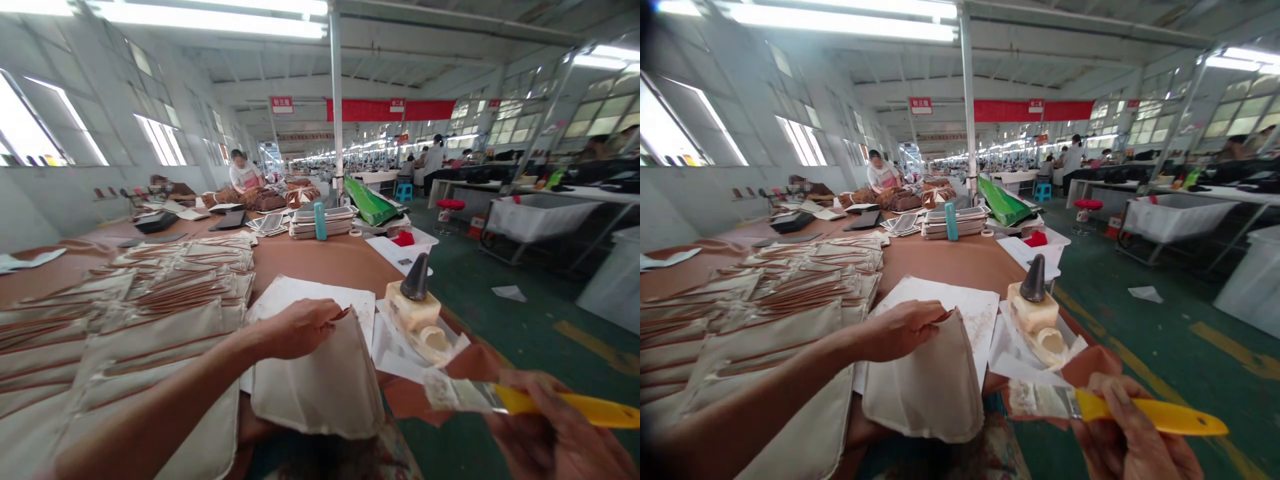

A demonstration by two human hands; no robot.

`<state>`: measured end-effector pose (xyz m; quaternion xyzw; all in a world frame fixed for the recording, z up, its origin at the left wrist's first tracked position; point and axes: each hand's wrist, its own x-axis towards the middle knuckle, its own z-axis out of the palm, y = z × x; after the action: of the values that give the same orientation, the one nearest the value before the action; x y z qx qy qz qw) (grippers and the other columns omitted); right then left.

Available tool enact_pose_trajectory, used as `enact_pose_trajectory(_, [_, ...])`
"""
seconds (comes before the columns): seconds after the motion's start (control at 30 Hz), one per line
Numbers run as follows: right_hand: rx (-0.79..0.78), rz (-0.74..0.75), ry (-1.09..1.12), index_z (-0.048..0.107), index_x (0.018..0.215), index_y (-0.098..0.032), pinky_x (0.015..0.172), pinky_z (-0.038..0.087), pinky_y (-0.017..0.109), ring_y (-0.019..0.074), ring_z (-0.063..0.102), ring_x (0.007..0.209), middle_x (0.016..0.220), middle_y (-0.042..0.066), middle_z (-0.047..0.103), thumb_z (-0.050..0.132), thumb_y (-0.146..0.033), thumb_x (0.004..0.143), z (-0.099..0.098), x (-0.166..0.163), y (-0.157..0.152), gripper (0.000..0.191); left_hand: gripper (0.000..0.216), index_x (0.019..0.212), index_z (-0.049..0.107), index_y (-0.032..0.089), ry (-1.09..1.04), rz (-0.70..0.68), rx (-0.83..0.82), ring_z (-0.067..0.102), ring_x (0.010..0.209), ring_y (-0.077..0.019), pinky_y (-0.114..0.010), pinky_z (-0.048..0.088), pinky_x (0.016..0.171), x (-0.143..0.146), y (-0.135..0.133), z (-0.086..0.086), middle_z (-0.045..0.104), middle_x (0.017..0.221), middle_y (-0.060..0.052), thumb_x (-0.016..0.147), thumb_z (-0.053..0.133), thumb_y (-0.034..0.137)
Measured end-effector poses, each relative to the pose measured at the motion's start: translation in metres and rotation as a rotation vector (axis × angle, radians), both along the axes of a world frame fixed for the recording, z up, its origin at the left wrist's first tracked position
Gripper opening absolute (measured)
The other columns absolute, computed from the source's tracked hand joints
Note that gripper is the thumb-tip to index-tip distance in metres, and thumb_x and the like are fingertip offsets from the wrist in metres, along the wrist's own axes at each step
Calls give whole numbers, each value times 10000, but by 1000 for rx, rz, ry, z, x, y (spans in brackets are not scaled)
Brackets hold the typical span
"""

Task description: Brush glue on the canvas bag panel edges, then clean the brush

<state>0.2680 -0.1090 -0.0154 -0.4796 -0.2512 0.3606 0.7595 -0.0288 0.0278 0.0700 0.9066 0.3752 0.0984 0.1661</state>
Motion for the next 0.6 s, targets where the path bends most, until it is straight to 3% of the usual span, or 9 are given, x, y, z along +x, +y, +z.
enact_pose_trajectory(0.13, [-77,-33,155,606,730,-208,469,546,226,66,397,387,494,-75,430,807,-333,686,21,-22,-3,241,78,744,478,184,-136,88,-214,474,679,-126,-219,327,580,11,-16,-60,503,729,31,801,427,164])
enact_pose_trajectory(0.23, [-44,71,192,547,699,-205,417,451,175,53,315,411,500,-86,373,795,-312,714,23,-30,1,270,166,768,516,168,-317,95,-289,473,702,-121,-211,350,602,15,-32,-83,494,736,28,863,454,289])
enact_pose_trajectory(0.37, [31,150,162,515,696,-193,392,340,148,53,273,438,517,-89,348,760,-284,762,19,-39,10,269,237,742,557,151,-443,106,-324,446,683,-106,-210,357,628,17,-47,-89,459,722,30,874,512,343])
enact_pose_trajectory(0.6, [55,213,-39,554,800,-199,396,307,177,67,364,420,518,-88,402,732,-346,796,4,-65,25,231,201,676,554,141,-445,79,-469,455,697,-103,-202,344,617,16,-54,-83,455,735,26,844,558,251])
